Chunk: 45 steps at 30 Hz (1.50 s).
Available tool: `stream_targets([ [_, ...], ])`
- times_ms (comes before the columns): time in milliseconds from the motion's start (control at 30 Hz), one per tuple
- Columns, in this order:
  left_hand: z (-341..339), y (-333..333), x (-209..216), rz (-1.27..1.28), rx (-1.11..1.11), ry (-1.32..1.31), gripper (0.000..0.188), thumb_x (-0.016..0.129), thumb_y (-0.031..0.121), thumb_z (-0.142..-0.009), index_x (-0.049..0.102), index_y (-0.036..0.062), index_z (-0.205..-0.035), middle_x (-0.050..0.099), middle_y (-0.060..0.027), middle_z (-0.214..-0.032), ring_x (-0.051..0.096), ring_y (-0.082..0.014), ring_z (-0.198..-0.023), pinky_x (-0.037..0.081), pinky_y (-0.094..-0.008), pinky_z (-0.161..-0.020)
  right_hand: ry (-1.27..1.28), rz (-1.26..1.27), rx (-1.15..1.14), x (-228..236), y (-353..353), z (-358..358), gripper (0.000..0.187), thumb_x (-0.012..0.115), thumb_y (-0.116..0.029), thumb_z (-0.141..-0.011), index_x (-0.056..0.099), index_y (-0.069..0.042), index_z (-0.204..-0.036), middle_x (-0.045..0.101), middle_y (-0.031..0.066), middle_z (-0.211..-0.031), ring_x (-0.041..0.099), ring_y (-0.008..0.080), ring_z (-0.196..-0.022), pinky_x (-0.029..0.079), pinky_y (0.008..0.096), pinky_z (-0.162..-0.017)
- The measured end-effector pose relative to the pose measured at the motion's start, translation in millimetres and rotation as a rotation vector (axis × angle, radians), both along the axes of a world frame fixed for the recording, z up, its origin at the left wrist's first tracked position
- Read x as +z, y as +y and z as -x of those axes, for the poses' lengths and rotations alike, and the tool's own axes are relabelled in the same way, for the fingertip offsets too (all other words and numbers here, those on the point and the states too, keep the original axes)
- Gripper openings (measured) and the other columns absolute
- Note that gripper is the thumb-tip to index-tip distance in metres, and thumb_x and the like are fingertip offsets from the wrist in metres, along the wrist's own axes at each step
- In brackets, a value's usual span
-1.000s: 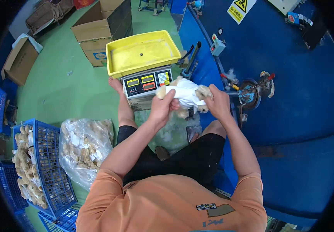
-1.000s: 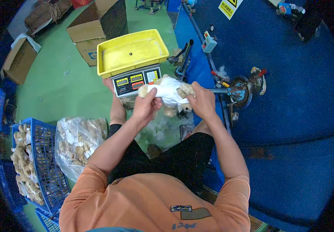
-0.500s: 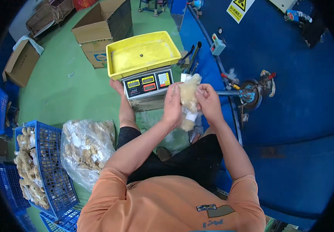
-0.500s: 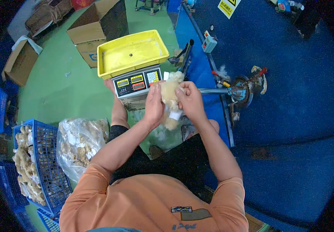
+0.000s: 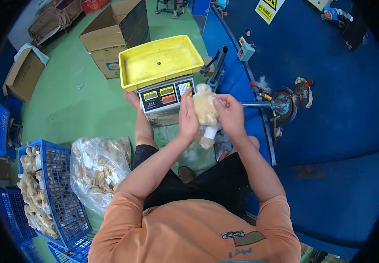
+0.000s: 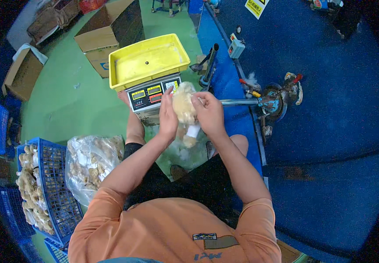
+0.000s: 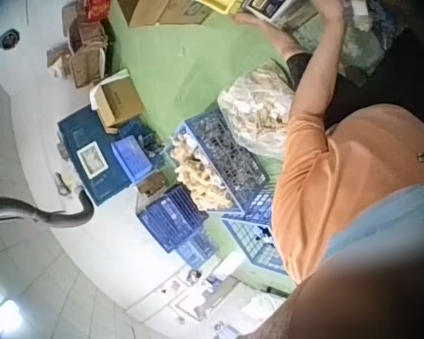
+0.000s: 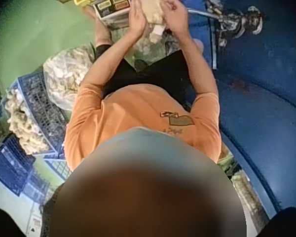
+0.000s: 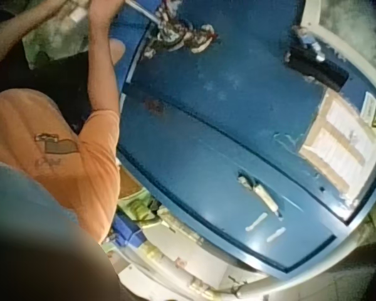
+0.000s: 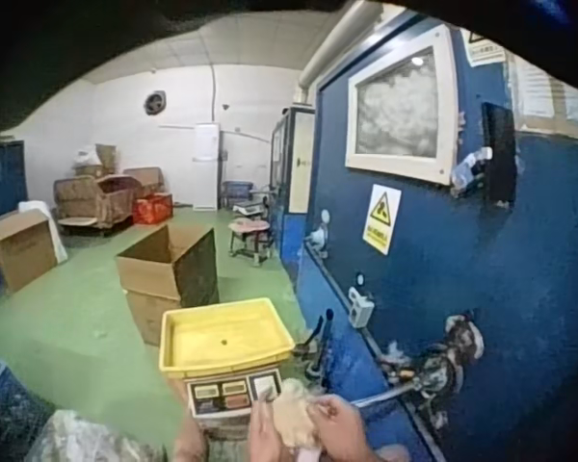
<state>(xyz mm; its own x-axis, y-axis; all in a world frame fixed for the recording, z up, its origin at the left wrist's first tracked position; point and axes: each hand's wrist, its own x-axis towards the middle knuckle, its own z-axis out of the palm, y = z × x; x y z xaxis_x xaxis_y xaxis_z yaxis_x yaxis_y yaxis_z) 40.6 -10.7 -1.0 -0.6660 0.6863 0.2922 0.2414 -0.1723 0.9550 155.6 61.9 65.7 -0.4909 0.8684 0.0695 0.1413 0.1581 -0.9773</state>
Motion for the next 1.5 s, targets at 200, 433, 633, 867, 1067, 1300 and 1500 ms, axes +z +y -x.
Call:
stream_targets([
  [200, 4, 6, 11, -0.068, -0.142, -0.550, 0.052, 0.028, 0.038, -0.110, 0.048, -0.0015, -0.137, 0.058, -0.0190, -0.124, 0.058, -0.0220, -0.108, 0.050, -0.0322, -0.088, -0.028, 0.105, -0.021, 5, 1, 5, 0.019, 0.065, -0.010, -0.094, 0.066, 0.000, -0.109, 0.067, 0.0089, -0.088, 0.059, 0.0112, -0.066, 0.050, 0.0253, -0.054],
  [433, 44, 18, 17, 0.083, -0.474, -0.809, 0.052, 0.032, 0.040, -0.110, 0.041, 0.0022, -0.144, 0.052, -0.0211, -0.135, 0.061, -0.0226, -0.109, 0.056, -0.0325, -0.082, 0.137, 0.238, -0.022, 2, -2, 16, 0.024, 0.067, -0.010, -0.091, 0.064, 0.002, -0.113, 0.069, 0.0118, -0.092, 0.062, 0.0139, -0.070, 0.053, 0.0263, -0.058],
  [633, -7, -25, -10, -0.208, -0.290, -0.566, 0.046, 0.036, 0.033, -0.109, 0.034, 0.0088, -0.149, 0.047, -0.0204, -0.141, 0.061, -0.0271, -0.112, 0.058, -0.0378, -0.087, 0.102, -0.085, 0.080, -14, -5, -1, 0.027, 0.068, -0.009, -0.090, 0.063, 0.003, -0.114, 0.069, 0.0139, -0.096, 0.064, 0.0170, -0.076, 0.054, 0.0279, -0.066],
  [867, -15, -6, 13, -0.256, -0.419, -0.861, 0.043, 0.039, 0.025, -0.109, 0.034, 0.0084, -0.148, 0.049, -0.0200, -0.138, 0.062, -0.0277, -0.111, 0.059, -0.0364, -0.085, -0.111, -0.260, -0.077, -7, 7, -13, 0.024, 0.065, -0.008, -0.091, 0.063, 0.003, -0.113, 0.069, 0.0141, -0.097, 0.064, 0.0177, -0.081, 0.054, 0.0282, -0.073],
  [1067, -25, 0, 14, -0.278, -0.416, -0.886, 0.042, 0.042, 0.024, -0.108, 0.034, 0.0072, -0.146, 0.053, -0.0194, -0.132, 0.064, -0.0258, -0.107, 0.060, -0.0354, -0.083, -0.002, -0.154, -0.171, -12, 11, -22, 0.022, 0.063, -0.009, -0.092, 0.063, 0.002, -0.111, 0.069, 0.0134, -0.095, 0.063, 0.0167, -0.081, 0.054, 0.0275, -0.072],
  [1300, -25, 5, 8, -0.257, -0.396, -0.896, 0.041, 0.041, 0.024, -0.108, 0.032, 0.0069, -0.145, 0.055, -0.0193, -0.129, 0.064, -0.0255, -0.107, 0.061, -0.0357, -0.083, -0.015, -0.092, -0.160, 1, 11, -16, 0.022, 0.059, -0.011, -0.097, 0.061, 0.003, -0.114, 0.068, 0.0127, -0.097, 0.062, 0.0152, -0.079, 0.052, 0.0252, -0.073],
  [1500, -16, 0, 9, -0.343, -0.473, -0.956, 0.042, 0.038, 0.026, -0.110, 0.029, 0.0093, -0.146, 0.056, -0.0193, -0.127, 0.067, -0.0274, -0.100, 0.061, -0.0359, -0.078, 0.065, -0.049, -0.122, -3, 7, -8, 0.021, 0.058, -0.012, -0.098, 0.061, 0.002, -0.114, 0.067, 0.0115, -0.094, 0.061, 0.0138, -0.076, 0.052, 0.0248, -0.067],
])
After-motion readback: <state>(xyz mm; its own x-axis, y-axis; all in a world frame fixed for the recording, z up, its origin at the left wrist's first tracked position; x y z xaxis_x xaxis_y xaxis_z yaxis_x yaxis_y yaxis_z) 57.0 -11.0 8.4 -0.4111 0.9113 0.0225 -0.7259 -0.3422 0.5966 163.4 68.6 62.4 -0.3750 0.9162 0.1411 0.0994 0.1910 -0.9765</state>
